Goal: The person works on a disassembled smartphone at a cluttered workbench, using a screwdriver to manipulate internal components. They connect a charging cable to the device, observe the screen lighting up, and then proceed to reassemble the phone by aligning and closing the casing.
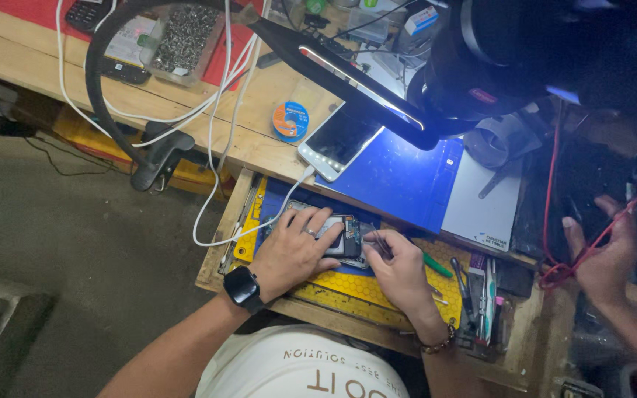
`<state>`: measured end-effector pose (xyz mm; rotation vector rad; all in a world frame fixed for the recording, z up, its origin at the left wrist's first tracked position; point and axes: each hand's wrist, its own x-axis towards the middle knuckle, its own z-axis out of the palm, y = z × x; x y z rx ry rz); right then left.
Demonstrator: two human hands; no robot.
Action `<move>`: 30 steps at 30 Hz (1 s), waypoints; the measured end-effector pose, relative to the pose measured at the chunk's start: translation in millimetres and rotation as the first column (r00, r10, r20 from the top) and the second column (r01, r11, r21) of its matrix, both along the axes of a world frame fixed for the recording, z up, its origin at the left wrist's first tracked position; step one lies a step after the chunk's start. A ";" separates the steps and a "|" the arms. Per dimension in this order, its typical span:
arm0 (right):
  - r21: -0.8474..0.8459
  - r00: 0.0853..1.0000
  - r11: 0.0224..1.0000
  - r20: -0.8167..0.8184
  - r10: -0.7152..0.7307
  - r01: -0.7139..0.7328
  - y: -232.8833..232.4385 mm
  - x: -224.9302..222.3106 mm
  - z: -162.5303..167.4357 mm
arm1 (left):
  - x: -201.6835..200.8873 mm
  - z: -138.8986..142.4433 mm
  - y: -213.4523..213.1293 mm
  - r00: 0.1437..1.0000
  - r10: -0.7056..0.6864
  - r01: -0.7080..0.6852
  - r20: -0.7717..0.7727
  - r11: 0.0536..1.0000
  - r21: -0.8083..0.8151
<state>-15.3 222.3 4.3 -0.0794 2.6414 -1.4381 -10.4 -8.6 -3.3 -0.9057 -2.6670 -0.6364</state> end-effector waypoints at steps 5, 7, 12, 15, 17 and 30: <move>0.129 1.000 0.992 -0.013 -0.007 0.009 -4.7 -13.2 -14.4 | 0.4 -0.9 0.0 1.000 0.007 -0.007 -0.017 1.000 -0.011; 0.148 1.000 0.989 -0.024 0.003 0.000 -8.6 -16.6 -14.5 | 0.9 -0.4 0.0 1.000 0.017 -0.017 -0.019 1.000 -0.010; 0.160 0.999 0.987 0.029 -0.039 0.034 -16.6 -20.3 -4.7 | 1.4 1.8 0.8 1.000 0.024 -0.024 -0.003 1.000 -0.021; 0.145 0.999 0.989 0.028 -0.019 0.015 -16.3 -21.3 -3.1 | 1.8 2.7 0.9 1.000 0.027 -0.027 -0.007 0.999 -0.020; 0.150 1.000 0.989 0.022 -0.012 0.008 -16.1 -22.1 -4.3 | 2.1 3.1 0.8 1.000 0.027 -0.027 -0.004 0.999 -0.017; 0.137 0.998 0.990 0.060 -0.026 0.018 -16.9 -23.0 -5.8 | 1.9 0.1 1.1 1.000 0.026 -0.026 -0.010 1.000 -0.008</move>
